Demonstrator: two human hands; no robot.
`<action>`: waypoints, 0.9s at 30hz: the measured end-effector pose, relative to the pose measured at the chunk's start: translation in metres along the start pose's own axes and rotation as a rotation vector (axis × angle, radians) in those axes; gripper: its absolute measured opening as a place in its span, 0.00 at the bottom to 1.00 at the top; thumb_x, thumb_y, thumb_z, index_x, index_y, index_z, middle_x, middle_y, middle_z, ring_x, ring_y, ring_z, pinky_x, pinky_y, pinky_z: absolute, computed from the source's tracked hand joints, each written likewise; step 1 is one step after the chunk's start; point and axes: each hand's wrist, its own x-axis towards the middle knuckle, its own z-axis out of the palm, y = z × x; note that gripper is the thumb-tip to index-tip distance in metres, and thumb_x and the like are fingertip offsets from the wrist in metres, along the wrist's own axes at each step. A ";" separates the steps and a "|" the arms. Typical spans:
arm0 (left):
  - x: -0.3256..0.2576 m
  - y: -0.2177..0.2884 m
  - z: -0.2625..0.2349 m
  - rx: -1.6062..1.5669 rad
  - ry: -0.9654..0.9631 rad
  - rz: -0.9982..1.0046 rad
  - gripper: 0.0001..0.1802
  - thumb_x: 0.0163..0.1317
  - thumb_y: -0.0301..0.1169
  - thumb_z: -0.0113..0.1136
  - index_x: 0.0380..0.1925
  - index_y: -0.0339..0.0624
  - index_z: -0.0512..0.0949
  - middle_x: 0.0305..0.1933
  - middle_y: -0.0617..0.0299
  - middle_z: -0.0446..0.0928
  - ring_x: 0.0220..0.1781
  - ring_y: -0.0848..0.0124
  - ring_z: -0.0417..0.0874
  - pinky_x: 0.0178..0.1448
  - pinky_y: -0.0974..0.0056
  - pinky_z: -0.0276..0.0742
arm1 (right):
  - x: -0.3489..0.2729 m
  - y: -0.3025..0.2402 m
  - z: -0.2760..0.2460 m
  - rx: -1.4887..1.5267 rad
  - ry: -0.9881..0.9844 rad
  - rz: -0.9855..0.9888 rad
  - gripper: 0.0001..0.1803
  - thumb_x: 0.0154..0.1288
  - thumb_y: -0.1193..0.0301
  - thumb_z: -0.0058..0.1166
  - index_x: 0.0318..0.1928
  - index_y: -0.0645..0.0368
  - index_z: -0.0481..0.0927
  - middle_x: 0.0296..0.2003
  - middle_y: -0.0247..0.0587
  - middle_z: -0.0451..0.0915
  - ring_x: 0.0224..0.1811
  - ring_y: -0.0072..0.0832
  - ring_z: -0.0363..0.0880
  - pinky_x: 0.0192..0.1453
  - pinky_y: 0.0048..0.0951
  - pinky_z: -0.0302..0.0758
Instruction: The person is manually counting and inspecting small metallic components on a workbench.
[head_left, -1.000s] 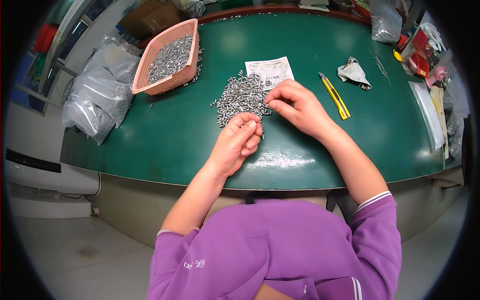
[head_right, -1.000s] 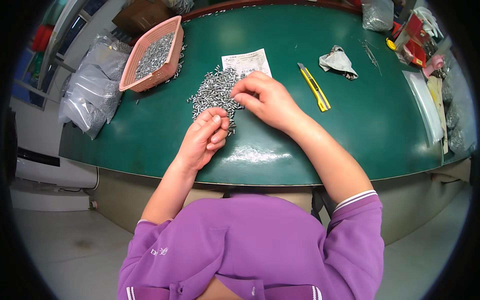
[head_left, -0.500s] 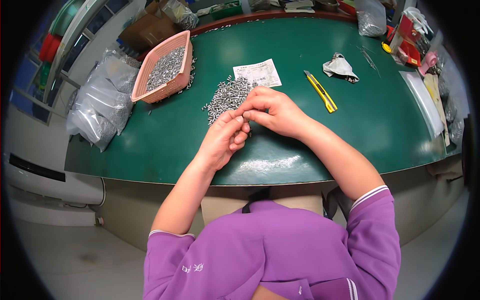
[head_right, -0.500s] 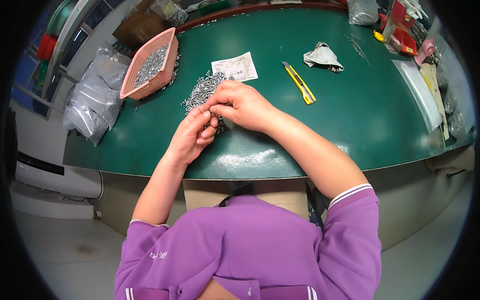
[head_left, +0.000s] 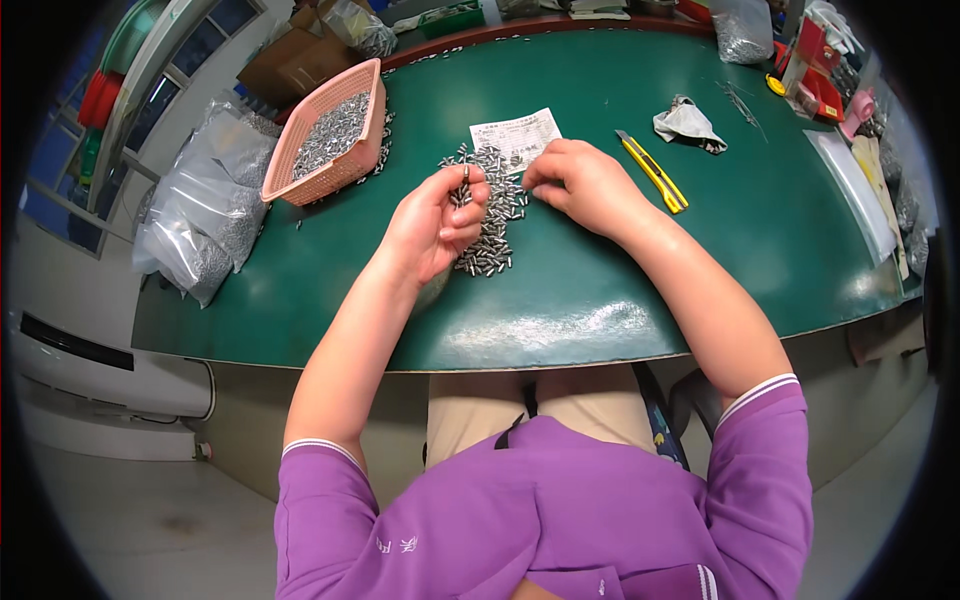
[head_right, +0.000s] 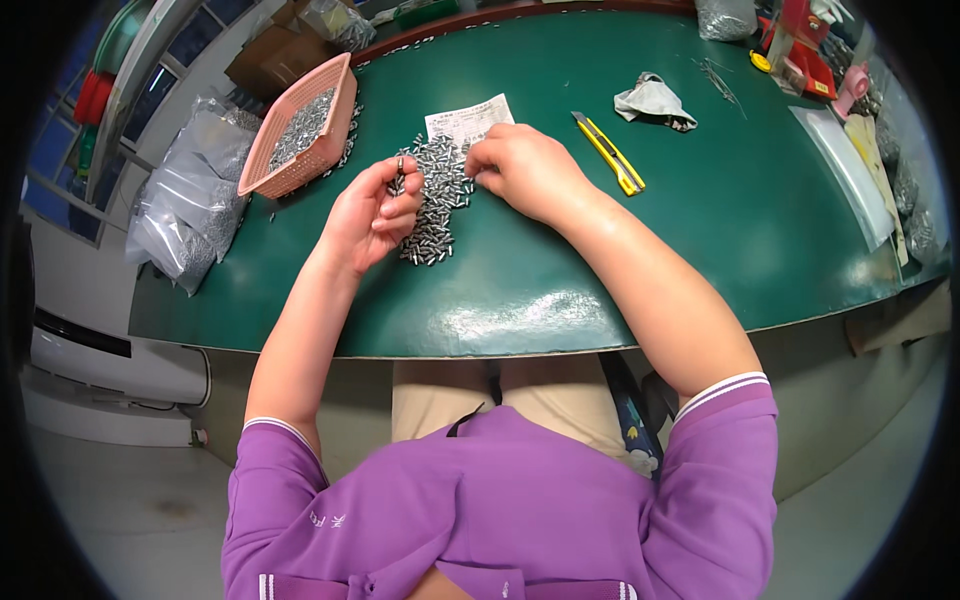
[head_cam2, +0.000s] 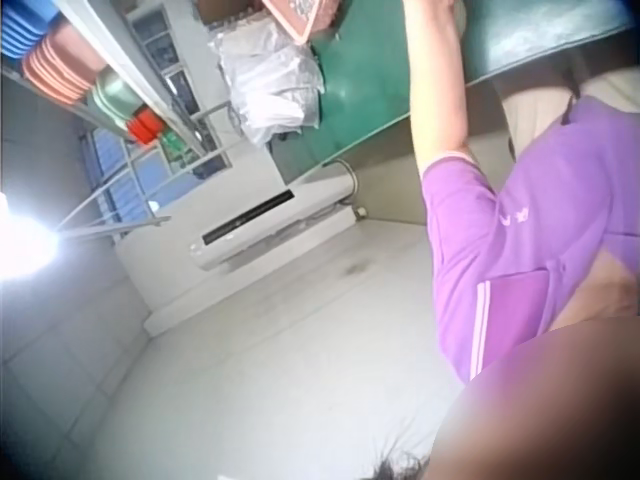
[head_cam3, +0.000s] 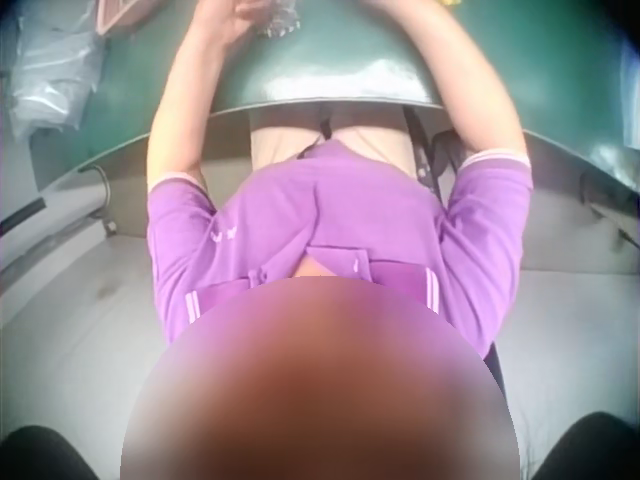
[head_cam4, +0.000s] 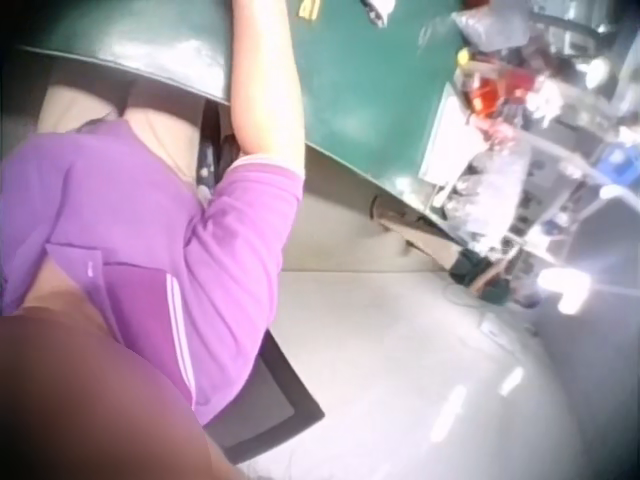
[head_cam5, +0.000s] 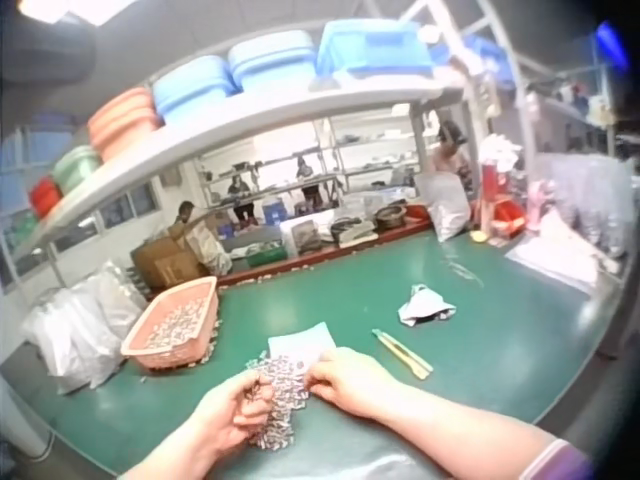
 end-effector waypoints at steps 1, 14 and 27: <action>0.004 0.002 0.000 -0.001 -0.018 -0.006 0.09 0.66 0.32 0.44 0.35 0.37 0.68 0.29 0.63 0.70 0.17 0.82 0.61 0.15 0.78 0.54 | -0.002 -0.001 0.000 -0.031 -0.025 0.012 0.06 0.51 0.73 0.59 0.32 0.53 0.81 0.32 0.35 0.76 0.41 0.34 0.75 0.45 0.33 0.74; 0.008 0.001 -0.013 0.046 -0.069 0.044 0.08 0.65 0.28 0.40 0.39 0.36 0.67 0.32 0.60 0.70 0.22 0.79 0.63 0.20 0.77 0.57 | 0.003 -0.011 0.001 -0.187 -0.051 -0.074 0.05 0.49 0.70 0.57 0.29 0.54 0.80 0.30 0.37 0.75 0.39 0.37 0.75 0.43 0.37 0.73; 0.004 -0.016 -0.007 0.135 -0.052 0.009 0.06 0.66 0.29 0.45 0.40 0.39 0.68 0.33 0.61 0.70 0.20 0.82 0.61 0.18 0.79 0.54 | 0.006 -0.021 -0.002 0.424 0.023 0.266 0.05 0.59 0.71 0.56 0.34 0.58 0.78 0.31 0.37 0.74 0.33 0.25 0.74 0.38 0.25 0.72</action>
